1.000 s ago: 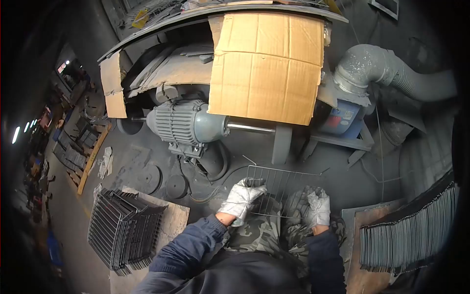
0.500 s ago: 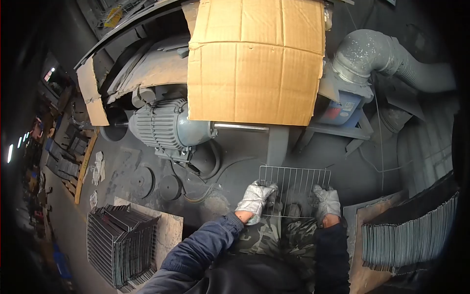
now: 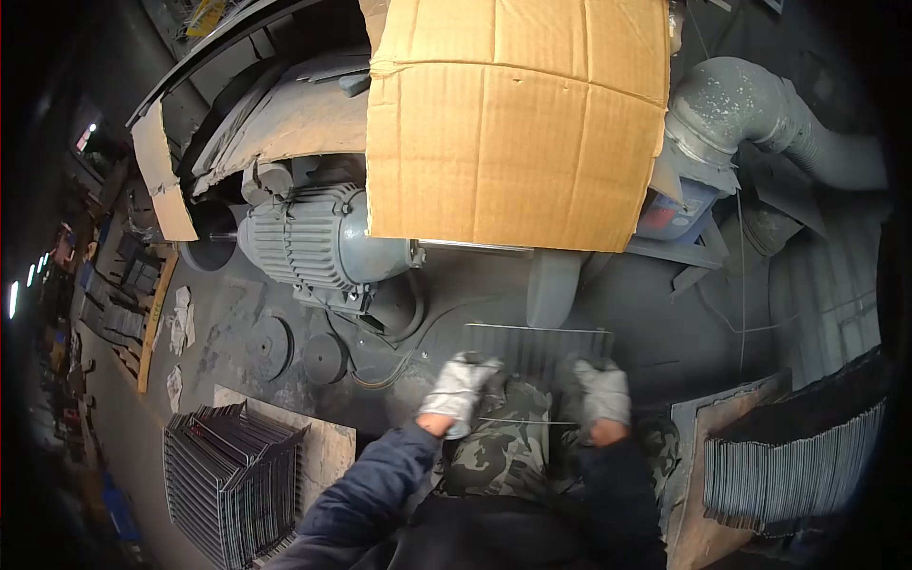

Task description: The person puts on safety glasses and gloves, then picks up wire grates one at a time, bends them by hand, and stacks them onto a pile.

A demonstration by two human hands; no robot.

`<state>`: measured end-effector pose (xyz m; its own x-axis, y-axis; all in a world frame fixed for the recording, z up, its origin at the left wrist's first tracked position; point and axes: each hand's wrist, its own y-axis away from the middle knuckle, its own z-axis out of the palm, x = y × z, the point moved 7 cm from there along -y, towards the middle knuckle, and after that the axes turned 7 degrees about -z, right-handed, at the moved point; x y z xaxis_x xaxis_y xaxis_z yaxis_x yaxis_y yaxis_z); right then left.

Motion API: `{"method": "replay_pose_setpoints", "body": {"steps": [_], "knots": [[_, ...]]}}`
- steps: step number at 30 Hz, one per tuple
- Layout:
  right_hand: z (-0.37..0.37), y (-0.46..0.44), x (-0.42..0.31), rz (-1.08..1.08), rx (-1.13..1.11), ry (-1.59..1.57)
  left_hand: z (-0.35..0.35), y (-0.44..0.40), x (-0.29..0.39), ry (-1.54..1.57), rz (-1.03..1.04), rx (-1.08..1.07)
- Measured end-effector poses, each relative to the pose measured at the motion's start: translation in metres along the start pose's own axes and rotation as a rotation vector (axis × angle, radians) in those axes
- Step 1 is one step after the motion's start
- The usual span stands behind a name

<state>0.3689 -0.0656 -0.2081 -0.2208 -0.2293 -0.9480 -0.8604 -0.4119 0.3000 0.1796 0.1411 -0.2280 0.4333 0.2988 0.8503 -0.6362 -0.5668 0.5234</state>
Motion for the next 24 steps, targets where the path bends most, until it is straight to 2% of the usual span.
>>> {"method": "replay_pose_setpoints", "body": {"steps": [1,2,3,5,8,9,10,11,13,14,16,17,18,19,20,21,22,24], "knots": [[-0.02,0.01,-0.017,0.071,0.084,-0.018,0.027,-0.002,0.011,-0.01,-0.045,-0.082],[-0.045,0.01,-0.02,0.082,0.14,0.061,0.056,-0.01,-0.007,0.259,-0.227,-0.18],[-0.072,-0.004,0.003,-0.016,0.124,0.072,0.066,-0.022,0.002,-0.104,0.286,0.012],[-0.087,-0.014,0.012,0.041,0.18,0.026,0.083,-0.019,0.0,0.159,-0.049,-0.148],[-0.038,-0.001,-0.016,0.045,0.099,0.076,0.047,-0.02,-0.019,0.21,-0.109,-0.096],[-0.018,-0.004,-0.016,0.023,0.045,0.232,0.021,-0.004,-0.001,0.112,-0.082,-0.017],[0.011,-0.005,-0.002,0.041,-0.033,0.053,-0.005,-0.007,-0.015,0.121,-0.045,0.024],[0.031,-0.008,0.019,0.004,-0.077,0.085,-0.026,-0.005,-0.022,0.131,-0.012,0.061],[0.059,-0.017,0.048,-0.033,-0.096,0.102,-0.056,0.0,-0.039,0.158,-0.142,0.121],[0.055,-0.013,0.043,-0.028,-0.082,0.068,-0.06,-0.008,-0.043,0.095,0.01,0.126],[0.036,-0.003,0.016,-0.026,-0.056,0.005,-0.03,0.005,-0.007,0.167,-0.094,0.026],[0.022,-0.001,0.011,0.059,-0.025,-0.163,-0.009,0.007,0.006,0.203,-0.144,-0.026],[-0.007,0.002,0.001,0.124,0.09,-0.033,0.015,-0.004,0.003,0.197,-0.117,-0.074],[-0.043,-0.011,0.01,0.002,0.104,0.28,0.041,-0.018,-0.006,0.191,-0.094,-0.122],[-0.063,-0.014,0.023,0.042,0.164,0.019,0.064,-0.033,-0.014,0.092,0.059,-0.095],[-0.078,-0.018,0.02,0.047,0.144,0.001,0.078,-0.04,-0.017,-0.012,0.212,-0.07],[-0.085,-0.025,0.02,0.025,0.11,0.042,0.081,-0.019,0.005,0.08,-0.056,-0.116],[-0.073,-0.027,0.013,0.007,0.07,0.086,0.07,-0.029,-0.022,0.239,-0.117,-0.146]]}}
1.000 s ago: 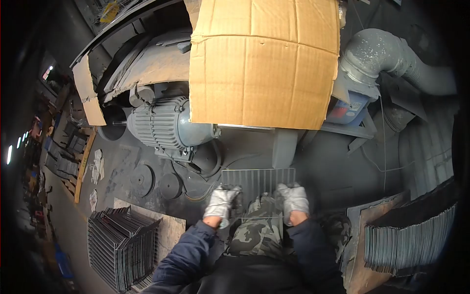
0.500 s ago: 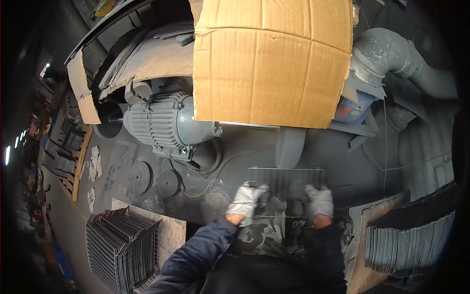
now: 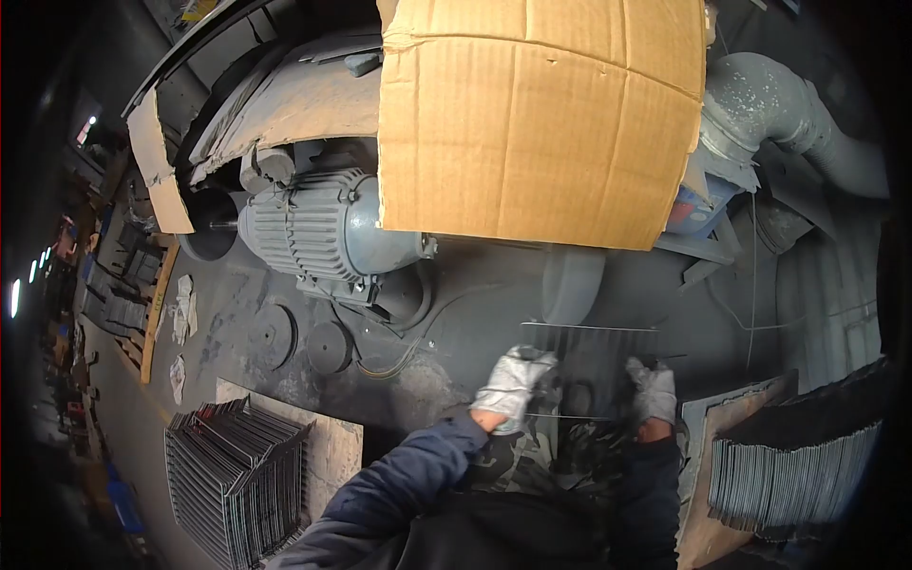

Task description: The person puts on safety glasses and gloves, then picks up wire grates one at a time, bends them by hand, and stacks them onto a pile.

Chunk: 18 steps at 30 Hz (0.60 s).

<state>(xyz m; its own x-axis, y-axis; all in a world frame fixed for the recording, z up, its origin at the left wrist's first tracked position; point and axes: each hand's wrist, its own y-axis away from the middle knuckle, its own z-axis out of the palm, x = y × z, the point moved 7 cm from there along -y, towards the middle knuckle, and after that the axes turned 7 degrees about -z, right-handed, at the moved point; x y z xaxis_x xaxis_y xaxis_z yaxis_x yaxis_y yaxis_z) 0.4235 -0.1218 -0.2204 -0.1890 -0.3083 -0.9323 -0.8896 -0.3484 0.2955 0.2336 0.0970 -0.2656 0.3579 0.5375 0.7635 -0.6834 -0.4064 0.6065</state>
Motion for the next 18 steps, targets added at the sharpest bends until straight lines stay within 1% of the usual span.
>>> {"method": "replay_pose_setpoints", "body": {"steps": [1,2,3,4,5,7,10,13,14,15,16,17,18], "knots": [[0.023,0.008,-0.014,0.002,-0.006,0.002,-0.012,-0.002,-0.006,0.079,-0.02,-0.013],[0.05,0.014,-0.027,0.02,-0.064,0.084,-0.039,0.009,0.003,-0.082,0.066,0.123],[0.078,0.018,-0.026,0.027,-0.111,0.053,-0.07,0.016,0.006,-0.279,0.318,0.258],[0.104,0.023,-0.019,0.009,-0.172,-0.089,-0.095,0.02,-0.004,-0.208,0.105,0.197],[0.126,0.016,0.015,0.121,-0.244,-0.199,-0.109,0.032,0.003,-0.141,0.071,0.098],[0.144,0.014,0.027,0.121,-0.261,-0.1,-0.137,0.039,-0.005,-0.149,-0.088,0.18],[0.134,0.021,0.012,0.164,-0.335,-0.243,-0.131,0.048,-0.001,-0.237,-0.09,0.123],[0.089,0.028,-0.021,0.01,-0.386,-0.158,-0.092,0.044,0.021,-0.304,0.127,-0.031],[0.069,0.041,-0.039,0.001,-0.418,-0.156,-0.065,0.065,0.056,-0.657,0.253,-0.061],[0.048,0.054,-0.056,-0.008,-0.45,-0.154,-0.055,0.04,0.029,-1.311,0.662,-0.13],[0.03,0.059,-0.053,-0.001,-0.481,-0.241,-0.035,0.045,0.04,-1.355,0.667,-0.185],[0.011,0.055,-0.042,0.029,-0.489,-0.129,-0.012,0.051,0.05,-1.398,0.666,-0.244],[-0.01,0.059,-0.031,0.1,-0.439,-0.243,-0.001,0.049,0.048,-1.316,0.714,-0.223]]}}
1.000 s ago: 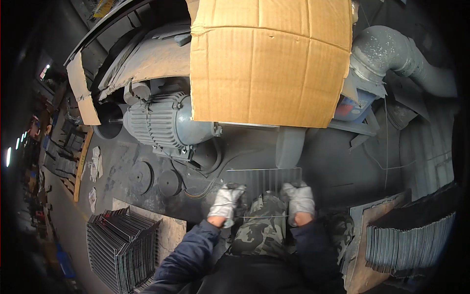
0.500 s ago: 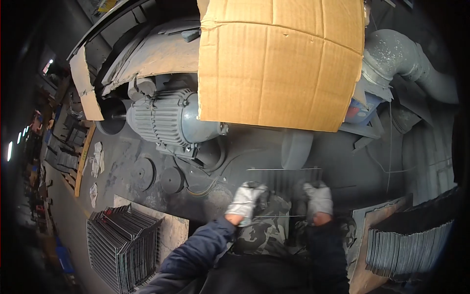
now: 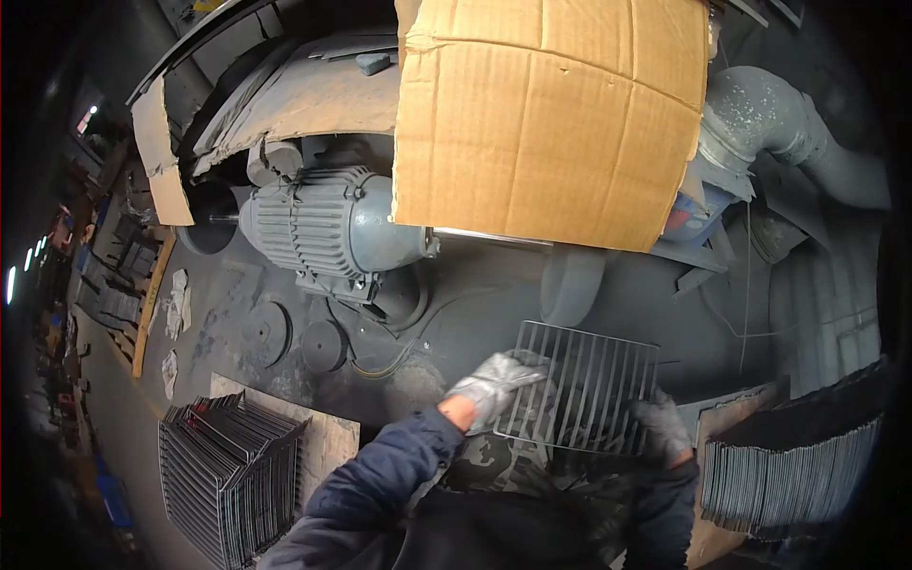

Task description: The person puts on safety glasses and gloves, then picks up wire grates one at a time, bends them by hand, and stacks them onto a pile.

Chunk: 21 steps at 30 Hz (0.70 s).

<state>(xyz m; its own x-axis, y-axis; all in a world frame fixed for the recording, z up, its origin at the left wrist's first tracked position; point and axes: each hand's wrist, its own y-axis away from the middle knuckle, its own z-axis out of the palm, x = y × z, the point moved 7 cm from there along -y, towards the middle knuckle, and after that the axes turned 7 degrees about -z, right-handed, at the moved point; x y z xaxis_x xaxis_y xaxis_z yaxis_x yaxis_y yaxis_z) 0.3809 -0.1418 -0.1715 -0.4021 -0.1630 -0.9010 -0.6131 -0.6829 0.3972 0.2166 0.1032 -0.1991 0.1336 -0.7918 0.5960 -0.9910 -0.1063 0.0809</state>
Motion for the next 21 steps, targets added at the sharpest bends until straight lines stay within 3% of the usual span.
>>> {"method": "replay_pose_setpoints", "body": {"steps": [1,2,5,6,7,8,9,11,13,14,16,17,18,21], "knots": [[0.01,0.016,-0.022,0.033,0.05,-0.128,0.005,-0.006,0.007,0.056,0.021,0.067],[-0.008,0.017,-0.011,-0.161,0.028,-0.236,0.004,-0.01,0.011,0.11,0.043,0.137],[-0.006,-0.026,0.021,-0.262,-0.196,-0.189,-0.015,0.002,0.023,1.723,-0.746,-0.185],[0.021,-0.032,0.023,-0.031,-0.39,-0.577,-0.02,0.013,0.01,1.768,-0.687,-0.071],[0.049,-0.034,0.024,0.281,-0.506,-0.907,-0.025,0.031,-0.008,1.713,-0.758,-0.042],[0.076,-0.043,0.03,0.365,-0.512,-0.963,-0.038,0.047,-0.031,1.455,-0.817,0.015],[0.107,-0.06,0.044,0.308,-0.435,-0.862,-0.036,0.068,-0.048,1.649,-0.882,0.081],[0.135,-0.078,0.061,0.265,-0.338,-0.773,-0.04,0.094,-0.08,1.811,-0.736,0.157],[0.124,-0.077,0.07,0.317,-0.414,-0.932,-0.052,0.102,-0.086,1.743,-0.831,0.253],[0.114,-0.079,0.076,0.338,-0.454,-1.011,-0.057,0.089,-0.078,1.739,-0.751,0.157],[0.09,-0.079,0.081,0.36,-0.492,-1.115,-0.056,0.058,-0.047,1.645,-0.915,0.132],[0.071,-0.073,0.075,0.34,-0.465,-1.104,-0.053,0.039,-0.024,1.596,-0.999,0.12],[0.048,-0.065,0.067,0.287,-0.418,-1.036,-0.052,0.017,-0.003,1.519,-0.884,0.044],[-0.041,-0.036,0.027,-0.294,-0.081,-0.186,-0.006,-0.031,0.028,1.638,-0.666,-0.177]]}}
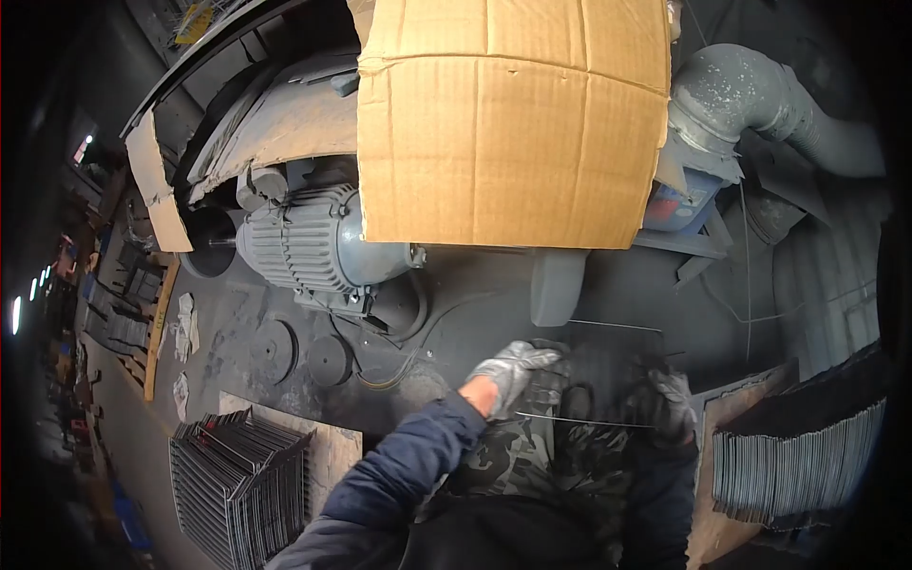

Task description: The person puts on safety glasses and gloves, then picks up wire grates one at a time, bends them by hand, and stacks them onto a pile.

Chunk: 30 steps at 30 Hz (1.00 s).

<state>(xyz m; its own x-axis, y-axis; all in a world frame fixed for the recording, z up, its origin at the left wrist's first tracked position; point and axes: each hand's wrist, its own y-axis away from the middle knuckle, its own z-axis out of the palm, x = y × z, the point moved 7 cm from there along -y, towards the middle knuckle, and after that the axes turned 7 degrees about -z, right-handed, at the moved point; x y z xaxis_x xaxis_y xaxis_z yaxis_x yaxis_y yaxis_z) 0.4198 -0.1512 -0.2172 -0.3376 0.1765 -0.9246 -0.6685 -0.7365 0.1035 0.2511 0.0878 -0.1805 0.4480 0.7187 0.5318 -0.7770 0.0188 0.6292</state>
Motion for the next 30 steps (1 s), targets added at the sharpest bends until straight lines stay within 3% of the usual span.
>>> {"method": "replay_pose_setpoints", "body": {"steps": [2,3,6,7,10,12,14,15,16,18,19,20,21,24,25,26,28,30], "knots": [[-0.005,0.003,-0.017,0.015,0.104,-0.114,-0.002,-0.001,-0.003,0.056,0.012,-0.003],[0.008,0.0,-0.001,0.252,0.098,-0.407,-0.004,0.001,-0.005,0.084,0.017,-0.003],[0.111,-0.037,0.022,0.424,-0.255,-0.764,-0.062,0.051,0.011,-0.131,0.082,0.277],[0.142,-0.045,0.034,0.484,-0.379,-0.88,-0.092,0.059,0.004,0.006,0.089,0.25],[0.19,-0.051,0.072,0.399,-0.45,-0.457,-0.166,0.104,-0.009,0.168,0.139,0.278],[0.22,-0.045,0.063,0.389,-0.397,-0.257,-0.206,0.141,-0.005,-0.209,0.258,0.586],[0.232,-0.034,0.047,0.382,-0.358,-0.031,-0.156,0.186,0.012,-0.158,0.254,0.516],[0.231,-0.023,0.029,0.437,-0.325,0.154,-0.157,0.192,0.014,-0.372,0.206,0.479],[0.211,-0.029,0.036,0.032,-0.5,0.651,-0.153,0.196,0.019,-0.427,0.301,0.476],[0.206,0.007,-0.046,-0.001,-0.318,1.242,-0.138,0.203,0.017,-0.519,0.488,0.472],[0.205,0.02,-0.081,-0.094,-0.136,1.318,-0.12,0.201,0.015,-0.309,0.417,0.456],[0.205,0.035,-0.108,-0.186,0.048,1.386,-0.111,0.189,0.008,-0.291,0.286,0.415],[0.217,0.05,-0.132,-0.432,0.144,1.453,-0.087,0.186,0.014,-0.454,0.307,0.385],[0.262,0.071,-0.152,-0.665,-0.089,1.284,0.019,0.204,0.032,-0.775,0.346,0.208],[0.263,0.072,-0.147,-0.547,-0.086,1.265,0.036,0.202,0.033,-1.03,0.702,0.131],[0.246,0.069,-0.14,-0.396,-0.091,1.063,0.051,0.207,0.037,-1.192,0.523,0.175],[0.199,0.064,-0.113,-0.101,-0.104,0.653,0.071,0.242,0.055,-1.349,0.719,0.344],[0.166,0.07,-0.117,-0.294,0.19,0.506,0.063,0.272,0.071,-1.149,1.122,0.484]]}}
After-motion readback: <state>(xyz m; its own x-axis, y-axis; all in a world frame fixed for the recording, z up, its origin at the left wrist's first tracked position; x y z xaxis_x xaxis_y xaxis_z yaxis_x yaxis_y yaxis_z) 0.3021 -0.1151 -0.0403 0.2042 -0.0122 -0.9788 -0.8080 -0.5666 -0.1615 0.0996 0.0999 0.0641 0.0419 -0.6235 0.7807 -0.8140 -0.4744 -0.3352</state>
